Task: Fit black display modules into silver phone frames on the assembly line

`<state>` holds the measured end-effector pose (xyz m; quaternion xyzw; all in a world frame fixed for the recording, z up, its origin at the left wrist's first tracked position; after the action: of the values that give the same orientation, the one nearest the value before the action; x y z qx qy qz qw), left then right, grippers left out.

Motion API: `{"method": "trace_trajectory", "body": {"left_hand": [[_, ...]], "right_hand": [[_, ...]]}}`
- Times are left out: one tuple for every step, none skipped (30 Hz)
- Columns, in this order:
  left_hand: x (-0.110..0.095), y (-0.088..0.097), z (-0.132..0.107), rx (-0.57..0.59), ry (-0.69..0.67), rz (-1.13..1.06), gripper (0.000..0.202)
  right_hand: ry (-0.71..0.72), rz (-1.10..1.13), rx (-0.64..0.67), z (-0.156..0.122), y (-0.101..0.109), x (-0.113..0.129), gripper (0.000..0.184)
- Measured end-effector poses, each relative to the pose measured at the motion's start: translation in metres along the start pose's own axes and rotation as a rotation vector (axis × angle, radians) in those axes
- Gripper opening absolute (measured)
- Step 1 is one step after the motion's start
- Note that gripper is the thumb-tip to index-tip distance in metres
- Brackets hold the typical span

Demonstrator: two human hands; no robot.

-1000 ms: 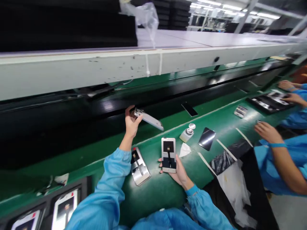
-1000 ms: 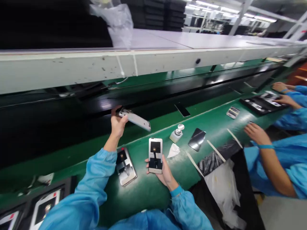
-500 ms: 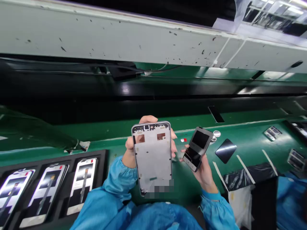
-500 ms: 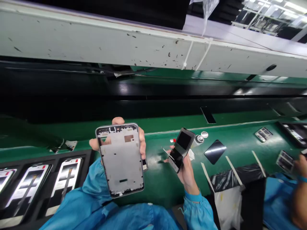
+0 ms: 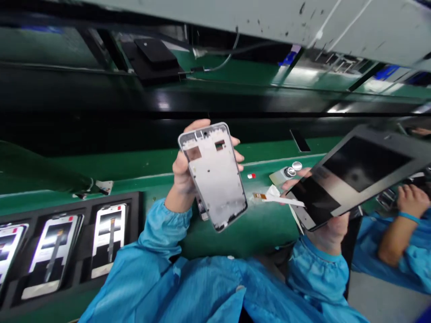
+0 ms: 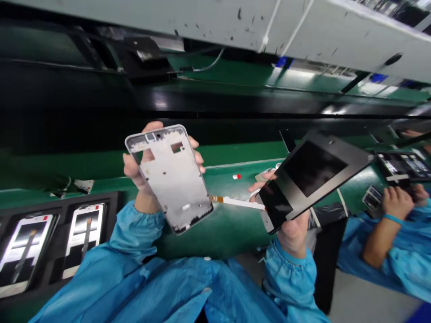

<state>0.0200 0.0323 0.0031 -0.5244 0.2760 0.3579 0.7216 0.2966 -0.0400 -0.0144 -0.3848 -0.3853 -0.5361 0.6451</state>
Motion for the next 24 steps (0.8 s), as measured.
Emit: {"method": "trace_trajectory", "body": {"left_hand": [[0.003,0.002,0.004,-0.02,-0.018,0.031,0.097],[0.005,0.005,0.007,-0.032,-0.034,0.055,0.096],[0.007,0.007,0.01,-0.041,-0.045,0.077,0.094],[0.008,0.009,0.012,-0.048,-0.053,0.097,0.092],[0.008,0.011,0.013,-0.051,-0.063,0.114,0.091],[0.008,0.012,0.014,-0.051,-0.072,0.127,0.09],[0.007,0.013,0.015,-0.049,-0.083,0.136,0.089],[0.006,0.015,0.015,-0.045,-0.093,0.139,0.088],[0.005,0.015,0.016,-0.036,-0.105,0.137,0.086],[0.004,0.016,0.016,-0.029,-0.119,0.131,0.083],[0.003,0.016,0.017,-0.026,-0.132,0.125,0.08],[0.002,0.017,0.017,-0.026,-0.147,0.119,0.078],[0.001,0.017,0.018,-0.028,-0.159,0.115,0.076],[0.0,0.017,0.018,-0.031,-0.169,0.114,0.074],[-0.001,0.016,0.018,-0.034,-0.178,0.114,0.073],[-0.002,0.016,0.018,-0.033,-0.182,0.115,0.072],[-0.002,0.016,0.018,-0.03,-0.191,0.113,0.071],[-0.003,0.016,0.018,-0.027,-0.198,0.11,0.07],[-0.003,0.016,0.017,-0.022,-0.202,0.106,0.07],[-0.004,0.016,0.017,-0.016,-0.205,0.103,0.071],[-0.003,0.016,0.016,-0.009,-0.207,0.103,0.071],[-0.002,0.016,0.016,0.001,-0.202,0.107,0.071],[0.0,0.016,0.015,0.013,-0.197,0.114,0.07],[0.001,0.016,0.015,0.02,-0.202,0.123,0.068]], "right_hand": [[0.035,0.012,0.008,0.004,-0.005,0.007,0.072],[0.06,0.02,0.022,0.007,-0.012,0.011,0.07],[0.073,0.017,0.047,0.01,-0.018,0.012,0.068],[0.076,-0.014,0.095,0.012,-0.023,0.011,0.067],[0.087,-0.054,0.14,0.013,-0.027,0.008,0.066],[0.101,-0.095,0.18,0.013,-0.029,0.005,0.065],[0.123,-0.133,0.209,0.012,-0.03,0.001,0.064],[0.148,-0.172,0.225,0.011,-0.028,-0.002,0.063],[0.172,-0.207,0.233,0.009,-0.026,-0.004,0.063],[0.191,-0.24,0.239,0.007,-0.022,-0.005,0.063],[0.204,-0.269,0.249,0.006,-0.019,-0.006,0.066],[0.214,-0.295,0.261,0.005,-0.016,-0.005,0.069],[0.222,-0.318,0.274,0.004,-0.013,-0.004,0.072],[0.224,-0.337,0.285,0.003,-0.011,-0.002,0.075],[0.222,-0.355,0.298,0.003,-0.01,-0.001,0.076],[0.22,-0.373,0.311,0.004,-0.009,0.0,0.077],[0.224,-0.391,0.322,0.004,-0.009,0.001,0.078],[0.236,-0.405,0.337,0.006,-0.009,0.001,0.078],[0.248,-0.417,0.352,0.007,-0.01,0.002,0.079],[0.259,-0.429,0.361,0.009,-0.012,0.002,0.079],[0.267,-0.439,0.362,0.01,-0.016,0.001,0.078],[0.272,-0.444,0.356,0.012,-0.021,0.0,0.077],[0.273,-0.444,0.346,0.014,-0.027,-0.001,0.075],[0.274,-0.436,0.332,0.016,-0.034,-0.003,0.073]]}}
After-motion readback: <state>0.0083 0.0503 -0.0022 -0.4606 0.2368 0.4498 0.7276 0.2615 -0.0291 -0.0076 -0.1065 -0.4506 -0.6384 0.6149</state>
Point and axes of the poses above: each hand's wrist, its own z-axis towards the middle knuckle, its own y-axis out of the back of the hand, x = y × z, the point moved 1 cm from there along z, towards the middle knuckle, and after that the axes turned 8 degrees about z, right-handed, at the moved point
